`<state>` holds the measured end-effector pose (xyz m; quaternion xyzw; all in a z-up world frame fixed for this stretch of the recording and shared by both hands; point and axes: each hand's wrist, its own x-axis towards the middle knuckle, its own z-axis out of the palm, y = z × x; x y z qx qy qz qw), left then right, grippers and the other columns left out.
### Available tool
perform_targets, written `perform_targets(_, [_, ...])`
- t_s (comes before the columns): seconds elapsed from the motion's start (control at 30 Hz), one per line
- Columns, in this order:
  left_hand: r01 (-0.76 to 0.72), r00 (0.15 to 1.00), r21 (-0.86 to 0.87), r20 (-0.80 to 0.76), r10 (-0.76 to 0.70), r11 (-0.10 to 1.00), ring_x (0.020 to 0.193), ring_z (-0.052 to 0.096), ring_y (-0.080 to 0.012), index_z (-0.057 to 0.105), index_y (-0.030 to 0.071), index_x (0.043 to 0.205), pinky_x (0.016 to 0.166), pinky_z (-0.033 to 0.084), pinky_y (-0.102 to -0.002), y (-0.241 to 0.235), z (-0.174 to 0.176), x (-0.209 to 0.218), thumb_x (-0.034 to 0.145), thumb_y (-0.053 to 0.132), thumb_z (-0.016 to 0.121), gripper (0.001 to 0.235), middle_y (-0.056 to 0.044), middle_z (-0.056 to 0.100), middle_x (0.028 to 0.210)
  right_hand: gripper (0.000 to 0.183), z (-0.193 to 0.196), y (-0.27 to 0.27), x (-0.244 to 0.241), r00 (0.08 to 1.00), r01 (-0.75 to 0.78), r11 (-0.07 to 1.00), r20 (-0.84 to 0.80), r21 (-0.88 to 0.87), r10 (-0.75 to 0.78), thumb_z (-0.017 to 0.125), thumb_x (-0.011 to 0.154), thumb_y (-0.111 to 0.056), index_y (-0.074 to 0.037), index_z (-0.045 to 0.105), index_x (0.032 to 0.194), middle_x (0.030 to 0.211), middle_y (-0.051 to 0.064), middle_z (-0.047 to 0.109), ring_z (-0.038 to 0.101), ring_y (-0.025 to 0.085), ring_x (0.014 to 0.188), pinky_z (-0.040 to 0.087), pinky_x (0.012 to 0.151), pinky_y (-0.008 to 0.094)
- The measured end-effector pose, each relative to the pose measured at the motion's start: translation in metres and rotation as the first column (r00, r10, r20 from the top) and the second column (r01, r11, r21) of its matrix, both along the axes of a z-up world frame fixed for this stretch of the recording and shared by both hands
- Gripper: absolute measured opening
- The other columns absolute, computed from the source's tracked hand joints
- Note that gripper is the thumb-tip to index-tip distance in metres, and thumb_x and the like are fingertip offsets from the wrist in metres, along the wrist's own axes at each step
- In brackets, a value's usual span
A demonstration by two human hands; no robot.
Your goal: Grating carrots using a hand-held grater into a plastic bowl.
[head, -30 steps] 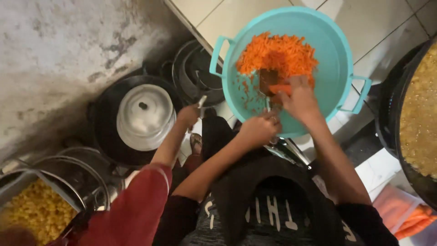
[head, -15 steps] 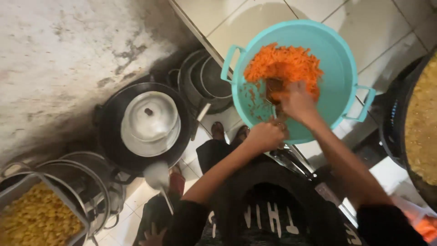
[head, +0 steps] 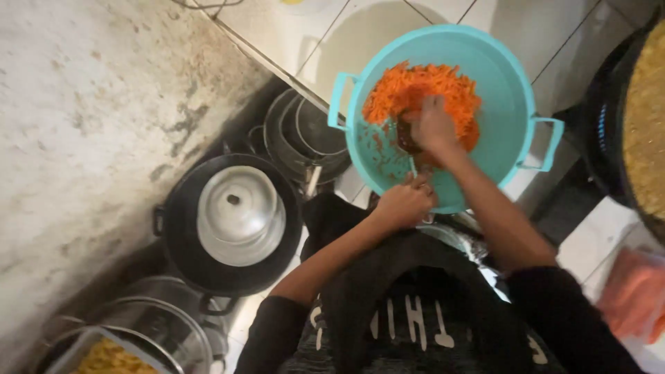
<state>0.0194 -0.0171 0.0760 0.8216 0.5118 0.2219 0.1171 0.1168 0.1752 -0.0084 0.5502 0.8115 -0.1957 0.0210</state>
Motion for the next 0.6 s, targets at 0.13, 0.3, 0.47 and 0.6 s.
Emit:
perform_targets(0.13, [0.07,0.997,0.112,-0.02,-0.069,0.991,0.111,0.07,-0.0288,0.078,0.018,0.09,0.097,0.058,-0.054,0.0,-0.02,-0.017,0.084,0.026,0.065,0.017,-0.005,0.076,0.09,0.046,0.079,-0.029,-0.005,0.992,0.088,0.984,-0.071,-0.155,-0.1,0.064,0.098,-0.023,0.014,0.054,0.123,0.135,0.039,0.042,0.063,0.064,0.084,0.054,0.066,0.071])
perform_targets(0.3, [0.126,0.992,0.166,0.005,-0.129,0.978,0.115,0.065,-0.0351,0.075,0.017,0.094,0.095,0.057,-0.057,-0.001,-0.041,-0.017,0.078,0.032,0.065,0.025,-0.008,0.072,0.091,0.038,0.017,-0.036,-0.018,0.985,0.155,0.987,-0.07,-0.041,-0.158,0.06,0.094,-0.019,0.013,0.05,0.113,0.117,0.034,0.047,0.062,0.063,0.074,0.053,0.058,0.069])
perform_targets(0.47, [0.114,0.992,0.198,0.023,-0.121,0.974,0.102,0.068,-0.036,0.076,0.014,0.088,0.092,0.059,-0.056,0.002,-0.025,-0.025,0.074,0.033,0.072,0.024,-0.011,0.07,0.084,0.031,0.075,-0.025,-0.03,0.998,0.053,0.998,0.038,0.016,-0.054,0.051,0.108,-0.025,0.006,0.057,0.103,0.114,0.023,0.051,0.061,0.039,0.087,0.056,0.068,0.042])
perform_targets(0.6, [0.121,0.989,0.172,0.058,-0.132,0.978,0.101,0.066,-0.0386,0.077,0.013,0.086,0.091,0.058,-0.059,0.0,-0.069,-0.002,0.072,0.029,0.071,0.023,-0.012,0.068,0.083,0.058,0.034,-0.072,0.005,0.977,0.204,0.978,0.072,-0.052,-0.2,0.054,0.103,-0.053,-0.002,0.046,0.13,0.137,0.031,0.042,0.065,0.061,0.076,0.054,0.064,0.065])
